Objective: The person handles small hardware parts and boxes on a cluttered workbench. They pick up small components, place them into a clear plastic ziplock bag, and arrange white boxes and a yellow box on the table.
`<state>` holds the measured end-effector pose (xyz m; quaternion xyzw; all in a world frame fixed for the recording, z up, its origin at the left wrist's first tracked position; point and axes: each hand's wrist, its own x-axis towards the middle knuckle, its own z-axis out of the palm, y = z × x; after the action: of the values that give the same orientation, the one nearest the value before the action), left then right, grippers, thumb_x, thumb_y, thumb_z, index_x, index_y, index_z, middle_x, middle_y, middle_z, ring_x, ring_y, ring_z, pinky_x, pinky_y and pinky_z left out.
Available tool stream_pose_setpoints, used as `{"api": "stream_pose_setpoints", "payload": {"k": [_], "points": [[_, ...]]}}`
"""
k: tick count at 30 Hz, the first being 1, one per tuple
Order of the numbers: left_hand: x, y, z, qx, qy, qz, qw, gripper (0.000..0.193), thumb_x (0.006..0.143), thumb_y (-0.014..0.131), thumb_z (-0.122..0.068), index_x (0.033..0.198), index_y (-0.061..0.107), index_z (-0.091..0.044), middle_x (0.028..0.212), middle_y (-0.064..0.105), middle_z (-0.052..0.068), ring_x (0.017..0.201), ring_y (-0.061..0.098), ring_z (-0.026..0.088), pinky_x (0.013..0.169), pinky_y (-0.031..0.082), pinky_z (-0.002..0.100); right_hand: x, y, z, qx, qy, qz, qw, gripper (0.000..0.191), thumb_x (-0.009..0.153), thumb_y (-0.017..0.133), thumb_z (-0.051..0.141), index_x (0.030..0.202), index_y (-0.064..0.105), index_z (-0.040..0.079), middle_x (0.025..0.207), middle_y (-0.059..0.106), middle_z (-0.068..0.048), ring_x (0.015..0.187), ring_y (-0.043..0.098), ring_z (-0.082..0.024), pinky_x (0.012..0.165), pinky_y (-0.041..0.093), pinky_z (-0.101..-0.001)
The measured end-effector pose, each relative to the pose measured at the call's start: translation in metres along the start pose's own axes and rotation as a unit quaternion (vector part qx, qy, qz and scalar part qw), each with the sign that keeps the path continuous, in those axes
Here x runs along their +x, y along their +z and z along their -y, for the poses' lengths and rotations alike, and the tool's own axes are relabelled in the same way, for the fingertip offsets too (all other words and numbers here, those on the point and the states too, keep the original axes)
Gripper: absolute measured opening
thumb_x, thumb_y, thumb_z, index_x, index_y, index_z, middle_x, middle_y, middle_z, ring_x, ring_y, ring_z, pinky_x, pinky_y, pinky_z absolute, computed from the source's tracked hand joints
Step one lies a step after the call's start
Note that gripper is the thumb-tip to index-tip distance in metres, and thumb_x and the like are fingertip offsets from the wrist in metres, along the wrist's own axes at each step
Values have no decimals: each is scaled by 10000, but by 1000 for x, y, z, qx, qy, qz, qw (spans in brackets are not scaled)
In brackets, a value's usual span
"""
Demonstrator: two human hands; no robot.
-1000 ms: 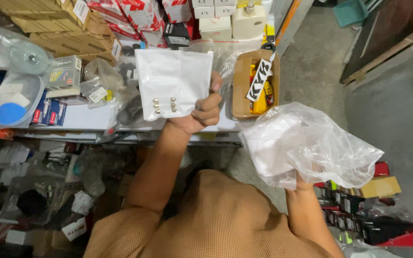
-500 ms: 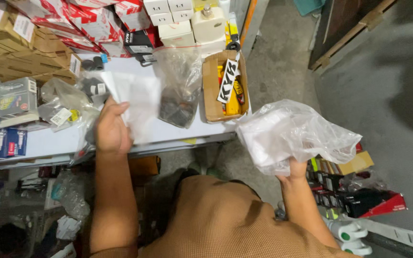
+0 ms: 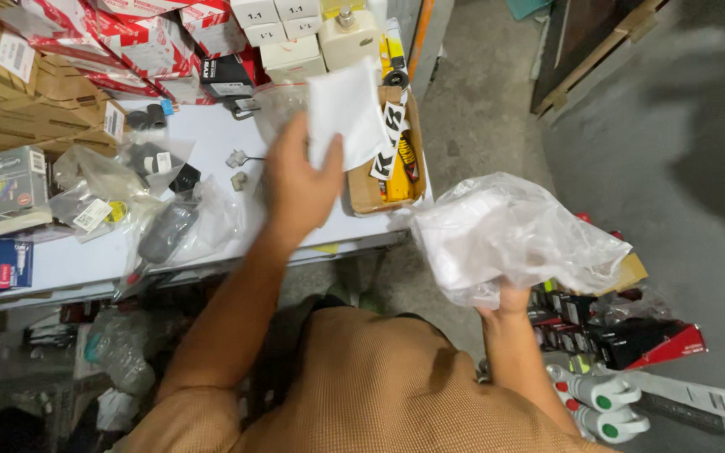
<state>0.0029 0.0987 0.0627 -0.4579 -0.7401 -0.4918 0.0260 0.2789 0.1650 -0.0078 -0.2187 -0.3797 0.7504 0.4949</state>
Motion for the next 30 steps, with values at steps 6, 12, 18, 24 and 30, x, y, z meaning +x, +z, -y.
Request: {"api": "stream_pose_setpoints", "payload": {"k": [6, 12, 18, 24, 30], "points": [[-18, 60, -5, 30, 94, 4, 995, 271, 887, 700, -168, 1131, 641, -66, 1118, 650, 149, 995, 661, 403, 829, 536, 485, 4, 16, -4, 4, -22, 26, 999, 569, 994, 574, 248, 1495, 463, 2, 1480, 543, -164, 1406, 517, -292, 1225, 397, -450], [-34, 40, 0, -7, 68, 53, 996, 503, 842, 784, -294, 1203, 585, -6, 1202, 604, 185, 1060, 628, 423, 879, 522, 489, 4, 28, -9, -3, -17, 53, 998, 567, 996, 577, 253, 1493, 465, 4, 1479, 544, -162, 1405, 519, -290, 1224, 400, -450], [-45, 3, -3, -40, 47, 86, 994, 678, 726, 796, -234, 1295, 525, 16, 1338, 546, 229, 1147, 603, 457, 946, 515, 479, 8, 30, -9, -11, -23, 73, 997, 565, 997, 580, 258, 1491, 468, 7, 1478, 545, -160, 1405, 521, -288, 1223, 402, -451], [-75, -44, -11, -112, 6, 67, 991, 593, 814, 701, -79, 1386, 551, -43, 1340, 592, 155, 1085, 665, 301, 947, 552, 391, 19, 47, -2, -6, -70, 123, 990, 563, 999, 583, 263, 1489, 471, 10, 1477, 546, -159, 1404, 522, -286, 1222, 404, -451], [-113, -94, 14, -223, -103, 18, 969, 548, 781, 639, 23, 1322, 617, -61, 1229, 664, 81, 1016, 666, 176, 826, 546, 310, -16, 62, 8, -25, -14, 333, 943, 560, 1001, 586, 268, 1486, 473, 13, 1475, 547, -157, 1404, 524, -285, 1221, 406, -452]]}}
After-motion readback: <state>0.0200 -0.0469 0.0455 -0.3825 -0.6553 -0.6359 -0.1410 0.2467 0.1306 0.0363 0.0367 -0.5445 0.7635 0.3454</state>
